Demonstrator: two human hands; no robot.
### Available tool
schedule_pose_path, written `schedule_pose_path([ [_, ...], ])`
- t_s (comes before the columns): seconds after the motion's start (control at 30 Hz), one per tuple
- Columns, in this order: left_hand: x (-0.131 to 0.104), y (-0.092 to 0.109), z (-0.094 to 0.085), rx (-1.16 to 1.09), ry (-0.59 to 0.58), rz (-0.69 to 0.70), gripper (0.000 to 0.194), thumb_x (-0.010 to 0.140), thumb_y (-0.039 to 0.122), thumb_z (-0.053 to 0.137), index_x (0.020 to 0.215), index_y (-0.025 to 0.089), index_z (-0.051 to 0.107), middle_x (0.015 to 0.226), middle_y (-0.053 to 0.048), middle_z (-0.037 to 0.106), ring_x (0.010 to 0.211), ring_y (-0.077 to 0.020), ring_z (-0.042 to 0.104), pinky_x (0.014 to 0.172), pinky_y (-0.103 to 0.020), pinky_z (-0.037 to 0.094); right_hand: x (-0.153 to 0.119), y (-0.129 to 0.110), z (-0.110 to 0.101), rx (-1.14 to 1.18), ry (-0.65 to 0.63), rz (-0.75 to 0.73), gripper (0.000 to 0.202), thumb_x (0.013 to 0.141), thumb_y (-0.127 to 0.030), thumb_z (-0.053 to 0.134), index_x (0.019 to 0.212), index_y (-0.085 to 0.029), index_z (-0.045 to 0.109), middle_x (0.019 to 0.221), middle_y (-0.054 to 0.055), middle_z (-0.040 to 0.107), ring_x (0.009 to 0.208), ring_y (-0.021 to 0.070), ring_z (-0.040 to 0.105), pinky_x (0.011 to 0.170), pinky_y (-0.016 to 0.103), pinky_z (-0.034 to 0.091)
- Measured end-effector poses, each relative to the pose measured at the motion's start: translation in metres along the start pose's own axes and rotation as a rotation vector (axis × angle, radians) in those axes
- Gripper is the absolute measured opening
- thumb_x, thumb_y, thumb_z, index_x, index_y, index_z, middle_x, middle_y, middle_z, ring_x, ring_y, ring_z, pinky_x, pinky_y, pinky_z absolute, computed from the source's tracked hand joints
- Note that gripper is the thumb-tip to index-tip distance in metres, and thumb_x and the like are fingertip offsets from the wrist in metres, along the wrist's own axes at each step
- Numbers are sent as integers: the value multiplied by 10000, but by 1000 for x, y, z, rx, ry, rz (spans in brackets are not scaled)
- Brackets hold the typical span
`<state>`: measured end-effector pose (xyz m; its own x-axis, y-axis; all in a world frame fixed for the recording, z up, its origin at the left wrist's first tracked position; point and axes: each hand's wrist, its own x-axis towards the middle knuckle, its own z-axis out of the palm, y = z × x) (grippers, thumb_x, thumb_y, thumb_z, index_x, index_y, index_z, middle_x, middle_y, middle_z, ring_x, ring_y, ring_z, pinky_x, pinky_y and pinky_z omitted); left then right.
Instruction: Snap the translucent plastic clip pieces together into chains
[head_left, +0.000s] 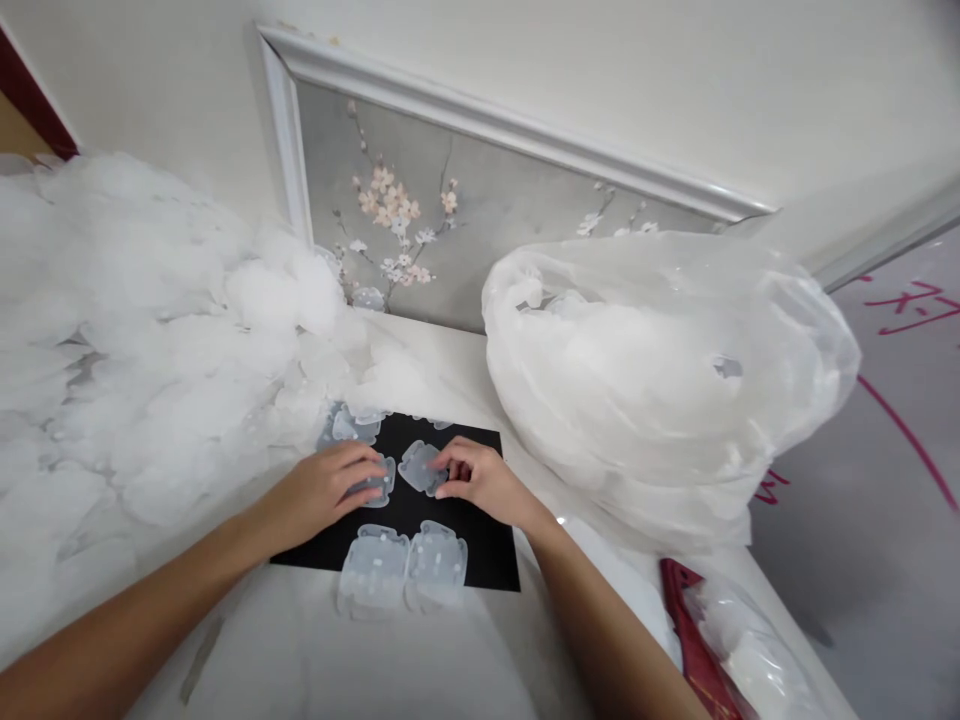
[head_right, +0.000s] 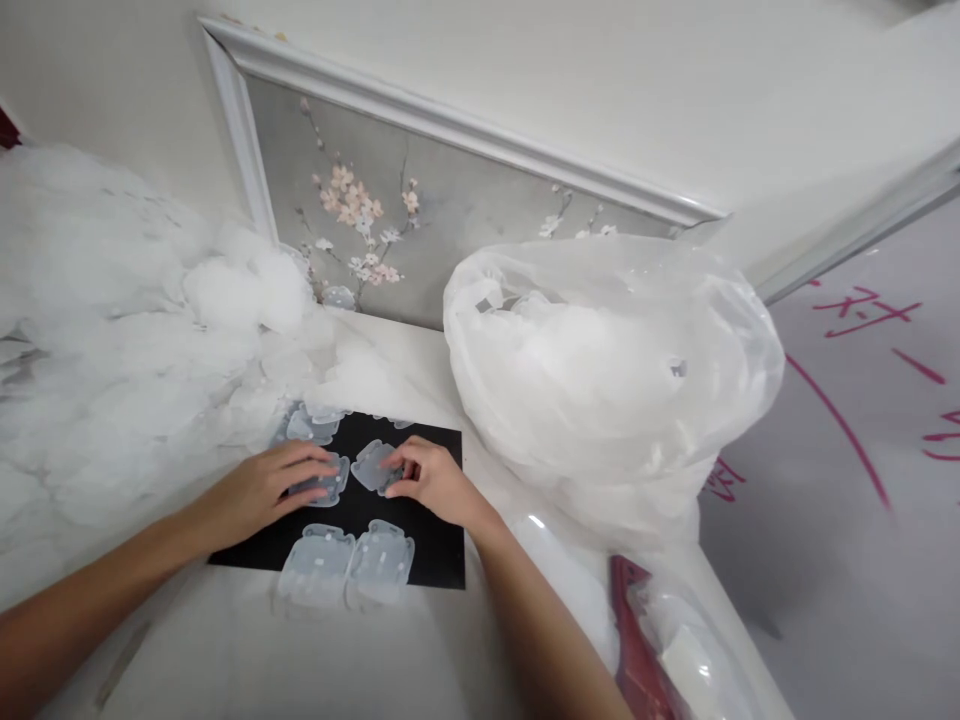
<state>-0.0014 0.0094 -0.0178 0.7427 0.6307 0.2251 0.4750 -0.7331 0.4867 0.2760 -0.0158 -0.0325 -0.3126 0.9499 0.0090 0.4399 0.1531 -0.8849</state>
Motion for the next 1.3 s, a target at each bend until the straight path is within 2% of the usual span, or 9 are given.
schedule_pose_path([
  [0.1, -2, -12, -5, -21, 29, -102, 318, 993, 381, 415, 1136, 255, 669, 1117, -66, 677, 1011, -220, 650, 868, -351, 537, 0, -1, 4, -272, 59, -173, 400, 714, -316, 818, 1095, -270, 705, 1117, 79, 633, 1008, 257, 576, 917, 453, 487],
  [0.2, -2, -20, -11, -43, -29, -120, 294, 980, 380, 443, 1107, 257, 678, 1103, -63, 671, 1001, -220, 650, 869, -346, 531, 3, 0, 10, -336, 69, -296, 157, 825, -283, 708, 977, -253, 725, 1133, 94, 667, 1082, 286, 569, 969, 497, 438],
  [0.3, -2, -19, -11, -59, -69, -95, 257, 974, 343, 466, 1071, 249, 685, 1091, -61, 675, 1021, -221, 640, 890, -349, 515, 5, -1, 17, -114, 172, -157, 182, 913, -327, 551, 916, -222, 699, 992, 78, 700, 875, 223, 635, 806, 394, 512],
  [0.4, -1, -16, -7, -51, -53, -60, 237, 965, 333, 488, 1026, 241, 698, 1041, -66, 685, 997, -228, 632, 865, -355, 516, 5, -1, 20, 92, 197, 47, 264, 901, -370, 534, 1078, -216, 655, 914, 38, 699, 722, 180, 627, 683, 331, 520],
  [0.57, 2, -16, -4, -8, -18, -4, 267, 975, 306, 458, 974, 230, 714, 996, -68, 681, 930, -221, 630, 803, -352, 528, 6, 1, 8, -107, 388, -31, 242, 893, -351, 557, 1043, -225, 699, 1037, 90, 666, 978, 242, 618, 850, 380, 503],
  [0.63, 3, -17, -4, -6, -9, 1, 295, 985, 300, 427, 967, 234, 713, 989, -62, 677, 912, -208, 633, 788, -340, 533, 6, 2, -1, -129, 451, -56, 243, 926, -336, 504, 1014, -235, 707, 1007, 88, 653, 931, 233, 623, 818, 378, 510],
  [0.9, 6, -20, -4, -8, 84, -70, 383, 1006, 347, 347, 1019, 244, 716, 925, -59, 681, 882, -211, 631, 791, -348, 522, 5, 5, -12, -219, 148, -248, 353, 949, -152, 409, 852, -252, 733, 894, 58, 657, 868, 208, 595, 776, 366, 491],
  [1.0, 6, -21, -5, 26, 59, 1, 360, 1006, 282, 354, 1012, 247, 712, 912, -58, 675, 867, -208, 606, 793, -349, 488, 5, 8, -8, -366, 42, -375, 408, 947, -89, 362, 877, -248, 731, 885, 61, 659, 838, 211, 562, 787, 389, 475],
  [1.3, 16, -16, 2, 59, -22, 105, 341, 957, 155, 353, 707, 202, 582, 798, -52, 588, 761, -199, 507, 752, -347, 440, 15, 17, 5, -504, 41, -418, 292, 987, -238, 447, 787, -225, 660, 806, 61, 617, 796, 212, 520, 750, 353, 486],
])
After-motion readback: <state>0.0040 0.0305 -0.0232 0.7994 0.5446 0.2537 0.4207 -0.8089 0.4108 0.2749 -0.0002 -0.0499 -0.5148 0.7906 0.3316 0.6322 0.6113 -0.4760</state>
